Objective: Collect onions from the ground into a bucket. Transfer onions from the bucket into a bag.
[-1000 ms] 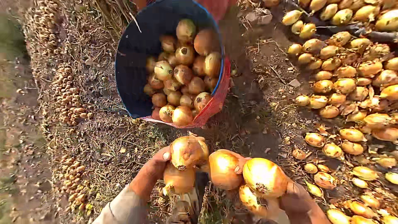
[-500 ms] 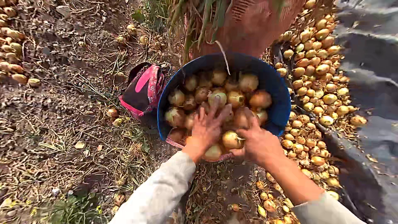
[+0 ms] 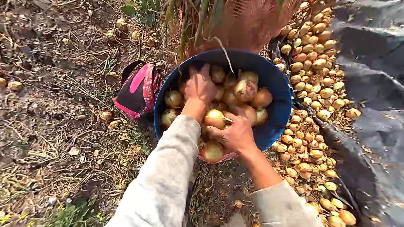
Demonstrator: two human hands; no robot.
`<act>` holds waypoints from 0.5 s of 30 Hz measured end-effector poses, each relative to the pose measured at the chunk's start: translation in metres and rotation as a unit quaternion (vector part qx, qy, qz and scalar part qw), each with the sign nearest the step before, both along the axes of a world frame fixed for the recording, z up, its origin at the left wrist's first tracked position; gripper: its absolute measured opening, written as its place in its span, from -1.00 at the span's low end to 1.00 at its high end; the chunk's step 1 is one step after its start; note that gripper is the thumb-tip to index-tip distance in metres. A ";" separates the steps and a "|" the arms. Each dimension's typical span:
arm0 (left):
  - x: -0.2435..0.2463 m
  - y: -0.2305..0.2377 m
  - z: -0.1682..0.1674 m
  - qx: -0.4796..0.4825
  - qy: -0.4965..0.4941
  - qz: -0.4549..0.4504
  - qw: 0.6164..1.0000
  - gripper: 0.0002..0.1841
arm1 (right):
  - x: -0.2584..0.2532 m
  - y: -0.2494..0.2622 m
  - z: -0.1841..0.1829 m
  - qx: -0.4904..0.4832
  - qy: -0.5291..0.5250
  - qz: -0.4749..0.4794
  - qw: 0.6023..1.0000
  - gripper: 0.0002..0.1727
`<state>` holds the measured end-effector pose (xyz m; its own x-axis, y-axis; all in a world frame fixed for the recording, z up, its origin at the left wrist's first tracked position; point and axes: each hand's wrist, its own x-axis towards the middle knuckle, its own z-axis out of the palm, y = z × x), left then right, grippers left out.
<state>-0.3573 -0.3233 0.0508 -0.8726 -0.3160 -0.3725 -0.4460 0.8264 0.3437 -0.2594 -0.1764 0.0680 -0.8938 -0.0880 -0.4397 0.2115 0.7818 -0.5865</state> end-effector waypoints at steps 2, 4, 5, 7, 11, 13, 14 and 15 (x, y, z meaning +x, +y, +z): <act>0.002 -0.009 0.008 0.009 -0.025 0.007 1.000 -0.37 | -0.023 -0.011 -0.004 -0.024 -0.053 -0.044 0.997 -0.18; 0.001 -0.025 0.010 0.017 -0.047 -0.030 0.998 -0.35 | -0.039 -0.011 0.000 -0.012 -0.030 -0.021 0.999 -0.13; 0.001 -0.029 0.008 0.017 -0.056 -0.064 0.996 -0.34 | -0.042 -0.008 0.001 0.004 -0.016 0.002 1.000 -0.11; -0.003 -0.033 0.006 0.004 -0.057 -0.123 0.991 -0.37 | -0.049 -0.010 0.003 0.061 0.002 0.046 0.997 -0.09; -0.003 -0.042 -0.003 -0.025 -0.041 -0.179 0.983 -0.51 | -0.080 -0.022 0.015 0.173 -0.037 0.162 0.971 -0.11; 0.002 -0.046 -0.005 -0.029 -0.027 -0.193 0.980 -0.42 | -0.103 -0.019 0.023 0.204 -0.005 0.248 0.947 -0.18; 0.008 -0.047 -0.006 -0.029 -0.014 -0.197 0.980 -0.29 | -0.112 -0.017 0.028 0.218 0.029 0.276 0.936 -0.22; 0.017 -0.047 -0.004 -0.028 -0.006 -0.193 0.981 -0.21 | -0.119 -0.016 0.031 0.229 0.064 0.288 0.928 -0.24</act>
